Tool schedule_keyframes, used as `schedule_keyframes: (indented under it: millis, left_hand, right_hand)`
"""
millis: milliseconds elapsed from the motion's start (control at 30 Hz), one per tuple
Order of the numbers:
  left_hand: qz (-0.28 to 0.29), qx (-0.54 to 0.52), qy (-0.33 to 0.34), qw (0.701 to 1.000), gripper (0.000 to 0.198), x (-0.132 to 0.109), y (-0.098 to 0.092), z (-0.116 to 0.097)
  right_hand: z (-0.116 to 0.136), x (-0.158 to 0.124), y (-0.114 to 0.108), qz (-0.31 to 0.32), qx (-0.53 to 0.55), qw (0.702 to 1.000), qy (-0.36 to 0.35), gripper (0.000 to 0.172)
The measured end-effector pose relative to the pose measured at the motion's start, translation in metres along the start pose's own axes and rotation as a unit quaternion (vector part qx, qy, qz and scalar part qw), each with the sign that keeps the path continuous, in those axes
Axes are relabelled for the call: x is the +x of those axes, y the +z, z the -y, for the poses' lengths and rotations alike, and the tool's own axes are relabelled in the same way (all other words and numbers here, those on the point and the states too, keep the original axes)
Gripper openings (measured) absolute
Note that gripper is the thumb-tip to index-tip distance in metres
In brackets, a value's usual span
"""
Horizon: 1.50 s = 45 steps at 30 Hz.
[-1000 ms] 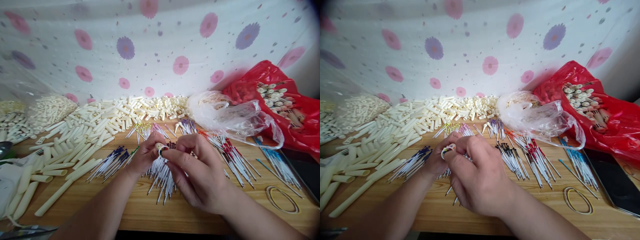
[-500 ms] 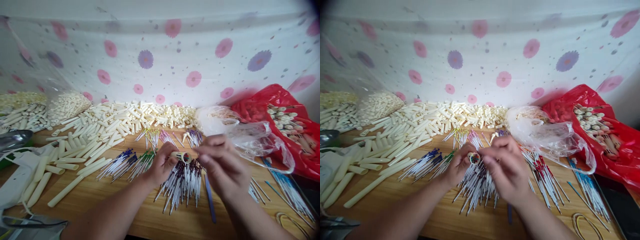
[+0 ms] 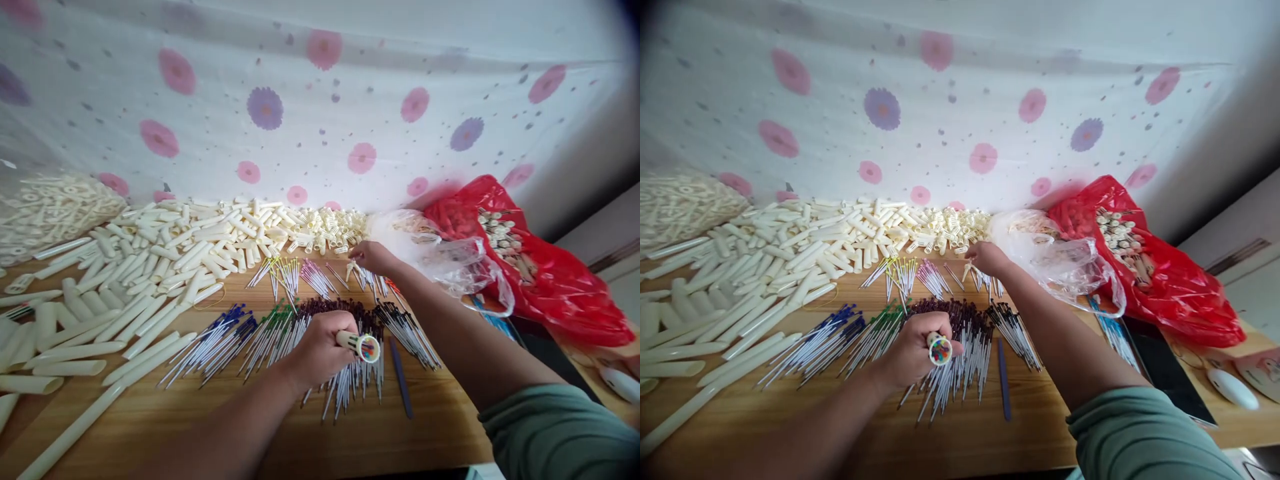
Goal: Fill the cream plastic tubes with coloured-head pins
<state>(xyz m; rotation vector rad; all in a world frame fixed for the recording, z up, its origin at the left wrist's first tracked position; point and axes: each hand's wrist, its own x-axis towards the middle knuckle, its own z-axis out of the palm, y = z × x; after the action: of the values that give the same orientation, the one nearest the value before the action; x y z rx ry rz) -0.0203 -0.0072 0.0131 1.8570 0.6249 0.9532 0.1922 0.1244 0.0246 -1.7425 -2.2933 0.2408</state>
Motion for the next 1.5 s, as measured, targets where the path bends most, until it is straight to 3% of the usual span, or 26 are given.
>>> schedule_keyframes:
  millis: [100,267,333,500,533,600,667,800,1067,1267,1500]
  left_hand:
    - [-0.007,0.016,-0.024,1.0,0.044,0.001,-0.003,-0.002]
    - [-0.05,0.031,-0.03,0.998,0.039,0.006,-0.015,0.002]
    - [-0.078,0.032,-0.028,0.996,0.037,0.007,-0.02,0.007]
    - [-0.121,0.064,-0.005,0.991,0.037,0.009,-0.028,0.013]
    - [-0.121,0.072,0.004,0.99,0.037,0.01,-0.028,0.013]
    - [-0.126,0.08,0.02,0.989,0.035,0.011,-0.027,0.012]
    - [-0.135,0.075,0.033,0.988,0.034,0.012,-0.025,0.012]
    - [-0.133,0.058,0.031,0.989,0.033,0.011,-0.022,0.013]
    - [-0.104,0.088,-0.033,0.99,0.03,0.009,-0.021,0.013]
    - [-0.076,0.12,-0.035,0.989,0.025,0.01,-0.022,0.019]
    - [-0.058,0.11,-0.06,0.99,0.026,0.01,-0.023,0.014]
  right_hand:
    - [0.002,0.0,0.008,0.027,-0.03,0.999,-0.03,0.035]
    - [0.007,-0.002,0.013,0.022,-0.038,0.998,-0.047,0.015]
    - [0.009,-0.008,0.009,-0.002,-0.02,0.998,-0.052,0.013]
    - [0.034,-0.052,-0.022,-0.107,0.075,0.989,-0.072,0.034]
    - [0.044,-0.066,-0.031,-0.135,0.109,0.981,-0.092,0.033]
    - [0.065,-0.095,-0.049,-0.228,0.26,0.914,-0.21,0.019]
    - [0.084,-0.121,-0.066,-0.249,0.311,0.873,-0.282,0.016]
    - [0.104,-0.147,-0.08,-0.247,0.275,0.871,-0.324,0.025]
    - [0.107,-0.147,-0.064,-0.226,0.224,0.88,-0.353,0.024]
    - [0.113,-0.143,-0.058,-0.22,0.195,0.882,-0.368,0.02]
    - [0.114,-0.141,-0.054,-0.253,0.171,0.874,-0.378,0.02]
